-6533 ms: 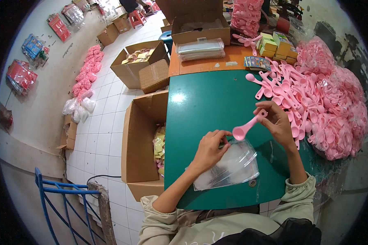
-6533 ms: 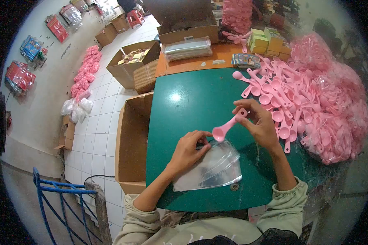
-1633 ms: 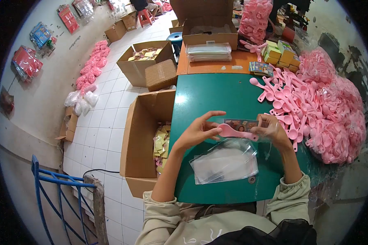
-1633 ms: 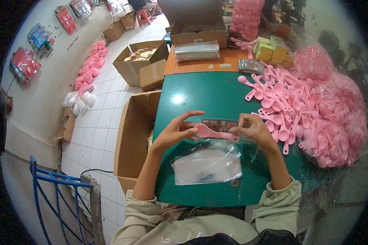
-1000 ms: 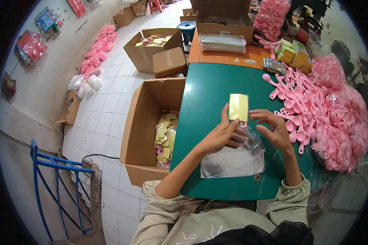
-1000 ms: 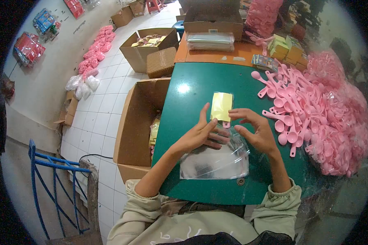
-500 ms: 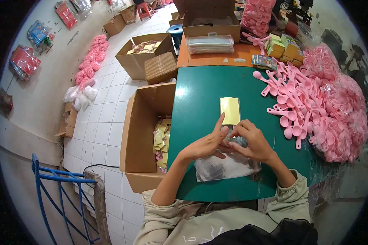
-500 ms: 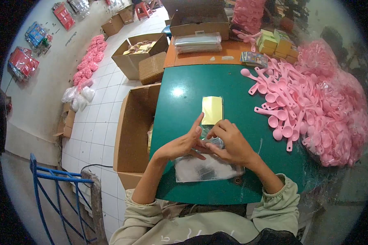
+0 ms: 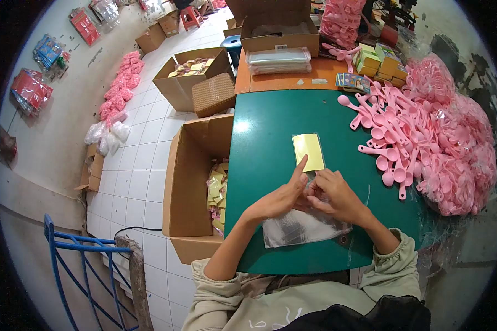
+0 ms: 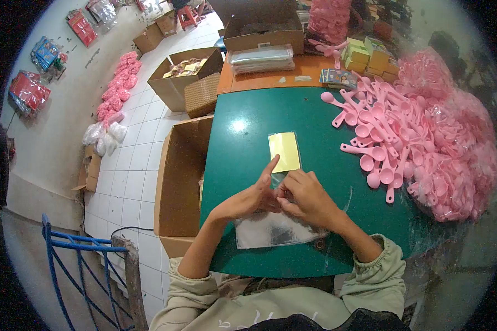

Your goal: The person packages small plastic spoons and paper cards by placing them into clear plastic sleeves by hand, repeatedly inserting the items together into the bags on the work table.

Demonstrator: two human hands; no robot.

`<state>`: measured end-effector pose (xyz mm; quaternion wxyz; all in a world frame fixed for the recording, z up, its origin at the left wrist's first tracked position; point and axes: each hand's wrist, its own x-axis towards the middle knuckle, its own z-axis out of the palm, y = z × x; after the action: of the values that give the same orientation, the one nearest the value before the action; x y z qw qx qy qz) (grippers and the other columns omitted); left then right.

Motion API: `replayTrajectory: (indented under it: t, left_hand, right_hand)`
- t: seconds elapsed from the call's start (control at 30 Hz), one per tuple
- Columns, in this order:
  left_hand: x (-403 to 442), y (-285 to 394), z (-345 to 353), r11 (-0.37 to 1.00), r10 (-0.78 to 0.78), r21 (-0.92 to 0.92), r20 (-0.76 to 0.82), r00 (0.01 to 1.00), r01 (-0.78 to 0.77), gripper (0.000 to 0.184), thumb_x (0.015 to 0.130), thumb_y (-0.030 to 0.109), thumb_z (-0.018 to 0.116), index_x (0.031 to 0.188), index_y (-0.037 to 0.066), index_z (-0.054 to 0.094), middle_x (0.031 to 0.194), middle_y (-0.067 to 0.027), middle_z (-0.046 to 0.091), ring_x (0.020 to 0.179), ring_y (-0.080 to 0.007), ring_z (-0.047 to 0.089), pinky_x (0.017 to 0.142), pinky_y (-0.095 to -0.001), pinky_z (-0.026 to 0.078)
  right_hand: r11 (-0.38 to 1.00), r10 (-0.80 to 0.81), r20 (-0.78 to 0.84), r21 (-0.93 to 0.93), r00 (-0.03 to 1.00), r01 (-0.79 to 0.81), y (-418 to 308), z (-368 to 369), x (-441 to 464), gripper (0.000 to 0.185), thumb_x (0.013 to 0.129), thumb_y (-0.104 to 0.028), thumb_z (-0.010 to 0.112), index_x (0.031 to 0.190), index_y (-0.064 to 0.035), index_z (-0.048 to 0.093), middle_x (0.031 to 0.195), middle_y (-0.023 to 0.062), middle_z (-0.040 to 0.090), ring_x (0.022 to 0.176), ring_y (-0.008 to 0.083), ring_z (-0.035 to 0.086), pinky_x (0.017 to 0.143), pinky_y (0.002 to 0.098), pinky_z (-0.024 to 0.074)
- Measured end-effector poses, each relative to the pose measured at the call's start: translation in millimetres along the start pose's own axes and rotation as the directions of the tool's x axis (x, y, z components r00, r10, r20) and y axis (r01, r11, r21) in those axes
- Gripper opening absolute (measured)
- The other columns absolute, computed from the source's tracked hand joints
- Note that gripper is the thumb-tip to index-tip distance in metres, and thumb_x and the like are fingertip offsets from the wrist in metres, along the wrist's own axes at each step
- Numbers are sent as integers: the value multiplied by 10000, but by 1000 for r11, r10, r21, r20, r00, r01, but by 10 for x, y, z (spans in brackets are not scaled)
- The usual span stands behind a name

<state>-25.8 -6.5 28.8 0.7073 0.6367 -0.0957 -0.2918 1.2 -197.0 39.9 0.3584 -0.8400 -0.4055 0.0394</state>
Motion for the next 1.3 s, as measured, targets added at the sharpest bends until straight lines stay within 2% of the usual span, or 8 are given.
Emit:
replayTrajectory:
  t: [0.07, 0.17, 0.27, 0.37, 0.47, 0.97, 1.17, 1.3]
  left_hand:
    - [30, 42, 14, 996, -48, -81, -102, 994, 39, 635, 970, 444, 317, 1454, 221, -28, 1026, -168, 579, 890, -216, 598, 824, -374, 502]
    - [168, -218, -130, 976, 110, 210, -201, 973, -67, 593, 977, 231, 387, 1455, 194, 36, 1022, -150, 586, 884, -183, 598, 784, -329, 518]
    - [185, -191, -174, 981, 4, 187, -256, 967, 46, 625, 948, 82, 399, 1454, 190, 49, 1022, -147, 591, 898, -180, 605, 762, -313, 531]
    - [99, -73, -109, 994, 65, -71, -190, 980, -79, 589, 961, 112, 370, 1454, 192, 57, 1025, -148, 591, 918, -201, 610, 783, -351, 539]
    - [29, 0, -85, 977, 10, -211, -63, 998, -23, 578, 970, 151, 359, 1455, 197, 48, 1034, -146, 591, 943, -225, 606, 815, -386, 533]
    - [23, 2, -48, 983, -14, -183, 58, 998, 25, 622, 970, 456, 271, 1455, 223, -41, 1034, -175, 600, 959, -258, 594, 899, -418, 461]
    - [158, -163, -67, 970, -12, -241, -127, 992, -19, 609, 969, 197, 405, 1461, 191, 46, 928, -111, 605, 831, -174, 610, 765, -297, 513]
    - [214, -218, -128, 998, 41, 48, -188, 981, -32, 626, 929, 32, 408, 1454, 164, 96, 890, -85, 603, 797, -138, 609, 720, -246, 516]
  right_hand:
    - [996, -54, -3, -74, 999, 53, -42, -9, 8, 167, 721, -138, 651, 811, -68, 529, 825, 81, 511, 830, 234, 511, 737, 358, 354]
    - [968, -181, -21, -181, 983, 174, -48, 59, -3, 180, 706, -136, 647, 820, -70, 524, 837, 84, 508, 843, 243, 513, 745, 360, 353]
    - [960, -208, -13, -192, 978, 202, -79, 27, -6, 190, 705, -140, 644, 831, -69, 519, 851, 80, 507, 863, 252, 513, 760, 365, 354]
    - [987, -98, -45, -136, 994, 91, -4, -57, 11, 192, 714, -143, 640, 847, -68, 522, 861, 77, 504, 875, 252, 508, 771, 372, 354]
    - [997, -9, -93, -77, 996, 1, 5, -83, 17, 163, 726, -117, 635, 843, -72, 530, 847, 60, 501, 847, 228, 494, 762, 348, 338]
    - [997, -7, 8, -74, 1000, 8, -8, -10, 3, 187, 717, -147, 653, 824, -61, 526, 824, 80, 491, 852, 242, 504, 759, 374, 346]
    - [971, -131, -34, -204, 991, 122, -21, 38, 1, 173, 710, -126, 633, 821, -56, 521, 822, 82, 492, 856, 251, 506, 772, 378, 350]
    - [961, -199, 1, -195, 980, 195, 37, 76, 7, 164, 728, -122, 622, 830, -57, 511, 820, 87, 484, 852, 262, 502, 776, 376, 352]
